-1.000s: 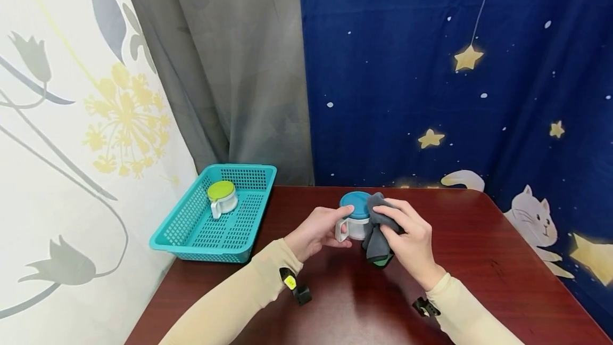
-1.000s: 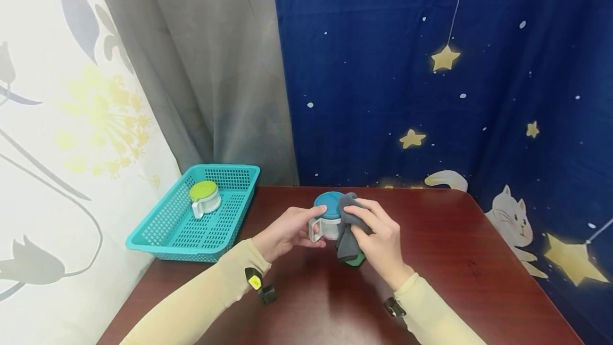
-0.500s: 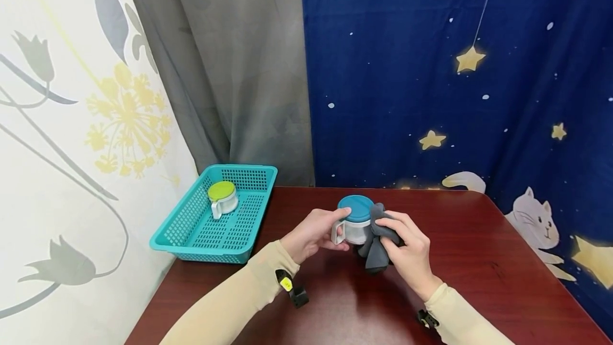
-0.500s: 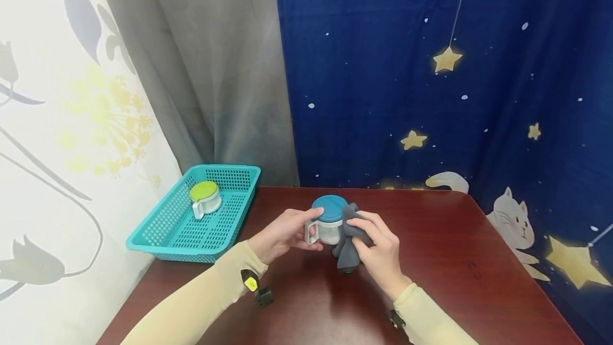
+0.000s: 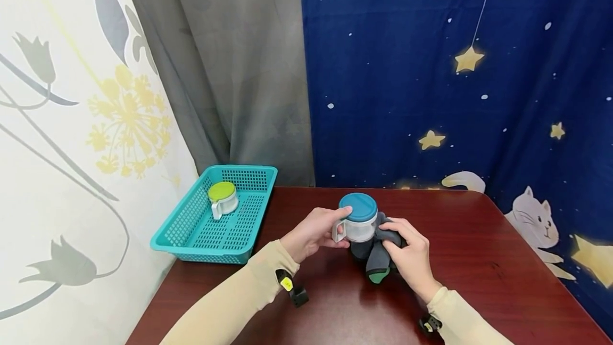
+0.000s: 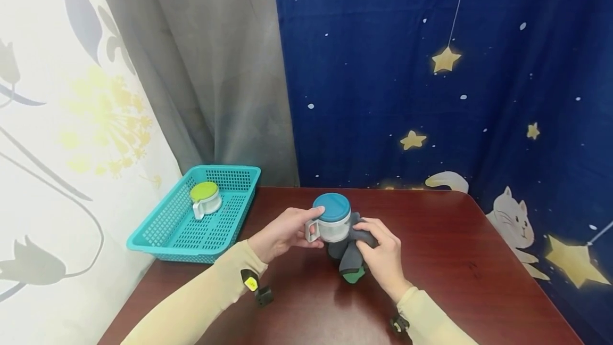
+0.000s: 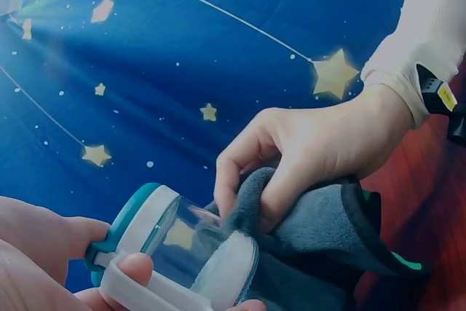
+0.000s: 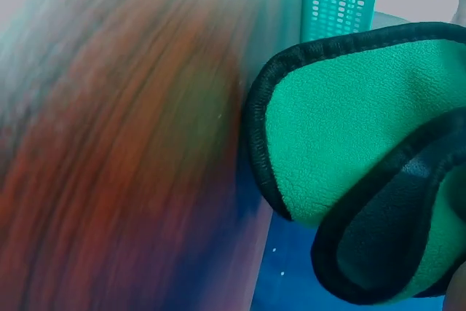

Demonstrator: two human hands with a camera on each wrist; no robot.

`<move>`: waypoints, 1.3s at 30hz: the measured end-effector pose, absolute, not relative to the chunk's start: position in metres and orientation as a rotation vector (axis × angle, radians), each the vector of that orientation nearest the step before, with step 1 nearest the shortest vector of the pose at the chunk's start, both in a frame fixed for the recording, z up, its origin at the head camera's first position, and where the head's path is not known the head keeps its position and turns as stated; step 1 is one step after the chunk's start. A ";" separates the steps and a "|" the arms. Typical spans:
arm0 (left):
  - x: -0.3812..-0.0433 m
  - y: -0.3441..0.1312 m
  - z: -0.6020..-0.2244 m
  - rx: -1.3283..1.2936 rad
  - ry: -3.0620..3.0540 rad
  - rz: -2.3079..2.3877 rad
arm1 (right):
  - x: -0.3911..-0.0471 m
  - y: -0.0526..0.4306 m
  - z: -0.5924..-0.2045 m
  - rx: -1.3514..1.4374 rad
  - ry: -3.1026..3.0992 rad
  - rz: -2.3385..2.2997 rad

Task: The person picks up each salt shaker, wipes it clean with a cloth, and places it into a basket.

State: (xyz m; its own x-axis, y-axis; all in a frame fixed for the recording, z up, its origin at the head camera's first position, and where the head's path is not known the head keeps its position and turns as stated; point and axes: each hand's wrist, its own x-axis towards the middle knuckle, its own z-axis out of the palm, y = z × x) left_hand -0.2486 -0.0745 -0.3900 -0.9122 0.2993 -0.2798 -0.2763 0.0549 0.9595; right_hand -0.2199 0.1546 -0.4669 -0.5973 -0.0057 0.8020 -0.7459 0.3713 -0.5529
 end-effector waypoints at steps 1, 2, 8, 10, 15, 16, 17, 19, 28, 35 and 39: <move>-0.248 -0.074 -0.390 0.022 1.940 1.911 | -0.219 0.154 -0.466 0.650 -1.898 1.285; -0.248 -0.074 -0.391 0.024 1.948 1.908 | -0.218 0.153 -0.465 0.647 -1.895 1.287; -0.249 -0.074 -0.393 0.036 1.974 1.888 | -0.213 0.148 -0.456 0.633 -1.878 1.283; -0.249 -0.074 -0.393 0.035 1.975 1.890 | -0.213 0.148 -0.452 0.628 -1.869 1.291; -0.247 -0.072 -0.395 0.051 2.027 1.869 | -0.213 0.147 -0.437 0.617 -1.871 1.290; -0.246 -0.072 -0.396 0.054 2.044 1.856 | -0.214 0.148 -0.435 0.620 -1.873 1.287; -0.246 -0.072 -0.397 0.058 2.058 1.845 | -0.216 0.149 -0.432 0.618 -1.885 1.278; -0.245 -0.072 -0.398 0.065 2.077 1.829 | -0.222 0.153 -0.430 0.627 -1.900 1.266; -0.243 -0.076 -0.401 0.107 2.047 1.850 | -0.236 0.165 -0.435 0.627 -2.033 1.243; -0.242 -0.077 -0.399 0.135 2.006 1.869 | -0.245 0.172 -0.444 0.519 -2.155 1.297; -0.243 -0.079 -0.394 0.179 1.982 1.891 | -0.251 0.176 -0.458 0.443 -2.268 1.333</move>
